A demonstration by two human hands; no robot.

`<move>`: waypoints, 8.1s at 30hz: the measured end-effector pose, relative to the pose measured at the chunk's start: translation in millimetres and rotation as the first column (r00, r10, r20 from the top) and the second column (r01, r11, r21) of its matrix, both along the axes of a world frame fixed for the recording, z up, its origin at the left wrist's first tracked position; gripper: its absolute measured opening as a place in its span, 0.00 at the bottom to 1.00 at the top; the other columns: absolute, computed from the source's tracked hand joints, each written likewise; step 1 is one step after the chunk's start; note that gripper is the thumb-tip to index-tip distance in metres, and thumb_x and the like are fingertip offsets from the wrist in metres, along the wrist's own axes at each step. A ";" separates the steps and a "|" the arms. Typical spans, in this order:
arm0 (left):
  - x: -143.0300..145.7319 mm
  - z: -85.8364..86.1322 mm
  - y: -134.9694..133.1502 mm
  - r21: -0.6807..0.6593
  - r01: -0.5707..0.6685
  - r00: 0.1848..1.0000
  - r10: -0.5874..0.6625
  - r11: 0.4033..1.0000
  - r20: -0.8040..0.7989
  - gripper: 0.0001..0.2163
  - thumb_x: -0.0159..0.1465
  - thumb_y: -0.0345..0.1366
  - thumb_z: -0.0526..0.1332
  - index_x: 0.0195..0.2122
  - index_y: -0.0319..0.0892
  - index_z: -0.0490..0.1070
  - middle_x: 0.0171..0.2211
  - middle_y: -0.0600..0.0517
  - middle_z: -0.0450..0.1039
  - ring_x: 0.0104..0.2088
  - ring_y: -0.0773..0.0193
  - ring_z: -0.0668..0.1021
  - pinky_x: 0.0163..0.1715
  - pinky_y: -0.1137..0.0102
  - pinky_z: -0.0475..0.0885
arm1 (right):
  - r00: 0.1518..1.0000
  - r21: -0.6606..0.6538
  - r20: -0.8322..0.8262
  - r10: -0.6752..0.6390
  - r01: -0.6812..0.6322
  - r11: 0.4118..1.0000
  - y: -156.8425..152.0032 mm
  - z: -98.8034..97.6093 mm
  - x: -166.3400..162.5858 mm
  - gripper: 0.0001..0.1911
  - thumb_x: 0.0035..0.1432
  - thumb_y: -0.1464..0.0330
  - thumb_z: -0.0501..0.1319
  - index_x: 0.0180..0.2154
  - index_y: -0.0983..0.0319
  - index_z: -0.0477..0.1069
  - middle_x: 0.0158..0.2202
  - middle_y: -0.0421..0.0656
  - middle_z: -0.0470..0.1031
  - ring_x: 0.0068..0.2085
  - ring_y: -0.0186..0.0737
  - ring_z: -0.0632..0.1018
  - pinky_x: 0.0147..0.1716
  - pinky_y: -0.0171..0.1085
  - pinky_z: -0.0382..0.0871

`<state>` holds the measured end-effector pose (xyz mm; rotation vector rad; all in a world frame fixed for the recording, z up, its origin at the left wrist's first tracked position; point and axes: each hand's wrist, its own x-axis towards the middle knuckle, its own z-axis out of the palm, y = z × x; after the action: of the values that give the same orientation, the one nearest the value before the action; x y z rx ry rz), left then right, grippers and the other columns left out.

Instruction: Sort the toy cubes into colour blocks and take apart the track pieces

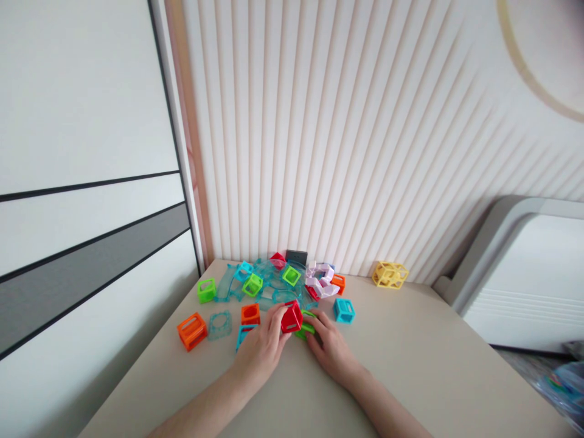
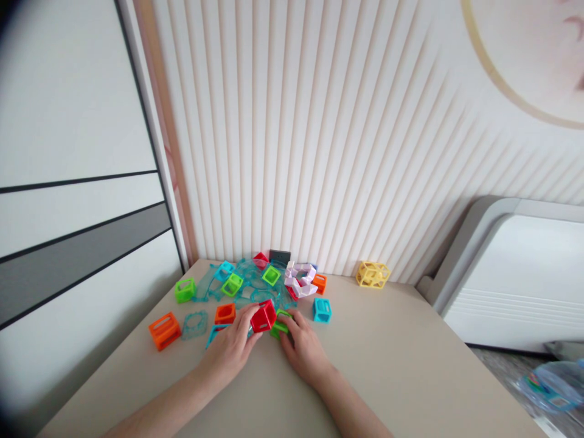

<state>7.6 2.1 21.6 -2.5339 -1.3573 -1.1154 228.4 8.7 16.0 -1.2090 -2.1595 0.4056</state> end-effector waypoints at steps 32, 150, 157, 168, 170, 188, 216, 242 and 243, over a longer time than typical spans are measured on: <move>-4.5 -2.4 -0.9 -0.078 -0.020 0.995 0.012 0.997 -0.098 0.19 0.75 0.40 0.46 0.62 0.36 0.60 0.51 0.39 0.78 0.48 0.52 0.82 0.45 0.60 0.79 | 0.978 0.185 0.185 0.095 -0.129 0.974 -5.5 7.1 0.0 0.27 0.67 0.66 0.58 0.66 0.57 0.60 0.64 0.49 0.69 0.64 0.49 0.68 0.64 0.52 0.63; -0.2 2.6 -10.8 -0.076 0.286 0.947 -0.270 0.955 0.176 0.28 0.72 0.35 0.54 0.71 0.46 0.47 0.58 0.41 0.69 0.58 0.53 0.75 0.56 0.58 0.75 | 0.960 0.451 -0.220 -0.172 0.256 0.855 51.4 -19.1 -1.5 0.32 0.68 0.68 0.57 0.70 0.51 0.54 0.51 0.51 0.70 0.53 0.50 0.76 0.51 0.49 0.75; -0.3 2.5 -11.5 -0.052 0.280 0.945 -0.265 0.959 0.189 0.26 0.70 0.35 0.58 0.67 0.44 0.53 0.57 0.41 0.70 0.57 0.53 0.75 0.56 0.58 0.76 | 0.951 0.395 -0.248 -0.185 0.273 0.877 51.3 -16.8 -3.2 0.32 0.67 0.67 0.58 0.69 0.52 0.54 0.59 0.51 0.68 0.60 0.51 0.72 0.56 0.49 0.72; 2.7 -1.0 -7.9 0.061 0.313 0.930 -0.319 0.948 0.182 0.16 0.67 0.30 0.61 0.55 0.43 0.64 0.54 0.41 0.70 0.60 0.51 0.74 0.57 0.56 0.75 | 0.840 0.055 -0.421 -0.342 0.400 0.915 49.5 -13.4 -4.8 0.29 0.61 0.62 0.62 0.62 0.62 0.67 0.55 0.52 0.77 0.54 0.53 0.79 0.54 0.51 0.73; 3.1 -4.4 -7.1 0.058 0.322 0.930 -0.327 0.945 0.169 0.16 0.67 0.29 0.61 0.55 0.42 0.64 0.54 0.41 0.69 0.60 0.51 0.74 0.57 0.56 0.75 | 0.801 -0.035 -0.450 -0.395 0.426 0.904 49.5 -13.8 -5.1 0.29 0.61 0.59 0.62 0.61 0.62 0.67 0.51 0.52 0.79 0.49 0.53 0.81 0.50 0.50 0.75; 2.3 0.8 -9.2 -0.071 0.370 0.925 -0.360 0.926 0.126 0.18 0.67 0.26 0.59 0.56 0.45 0.59 0.57 0.41 0.67 0.57 0.53 0.75 0.55 0.57 0.75 | 0.575 -0.178 -0.745 -0.337 0.316 0.932 40.5 -6.8 -18.0 0.26 0.64 0.51 0.58 0.56 0.62 0.68 0.45 0.49 0.79 0.29 0.39 0.78 0.26 0.37 0.74; 1.1 0.9 -12.4 0.019 0.377 0.922 -0.377 0.926 0.087 0.17 0.67 0.24 0.58 0.55 0.45 0.62 0.60 0.41 0.64 0.60 0.54 0.73 0.56 0.60 0.75 | 0.691 0.200 -0.710 -0.137 0.384 0.901 4.9 9.6 -23.0 0.18 0.67 0.63 0.58 0.57 0.57 0.63 0.53 0.52 0.70 0.53 0.50 0.75 0.51 0.53 0.73; -4.8 -0.6 -14.9 -0.197 0.535 0.840 -0.491 0.822 0.232 0.14 0.68 0.31 0.60 0.53 0.48 0.60 0.61 0.41 0.64 0.62 0.52 0.71 0.59 0.56 0.71 | 0.571 -0.083 -0.778 -0.262 0.320 0.944 1.0 5.0 -41.2 0.16 0.70 0.55 0.52 0.44 0.58 0.71 0.40 0.44 0.77 0.39 0.42 0.78 0.39 0.38 0.75; -5.7 0.1 -13.8 -0.195 0.542 0.835 -0.497 0.817 0.238 0.14 0.68 0.31 0.60 0.53 0.48 0.60 0.60 0.40 0.64 0.61 0.52 0.71 0.59 0.56 0.71 | 0.572 -0.092 -0.776 -0.265 0.313 0.945 1.4 4.5 -41.1 0.16 0.70 0.55 0.52 0.44 0.58 0.71 0.39 0.44 0.77 0.38 0.41 0.78 0.38 0.38 0.74</move>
<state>1.9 -11.7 21.7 -3.1926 -0.8855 -1.3461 187.3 10.1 20.5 -1.0471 -1.1728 0.5883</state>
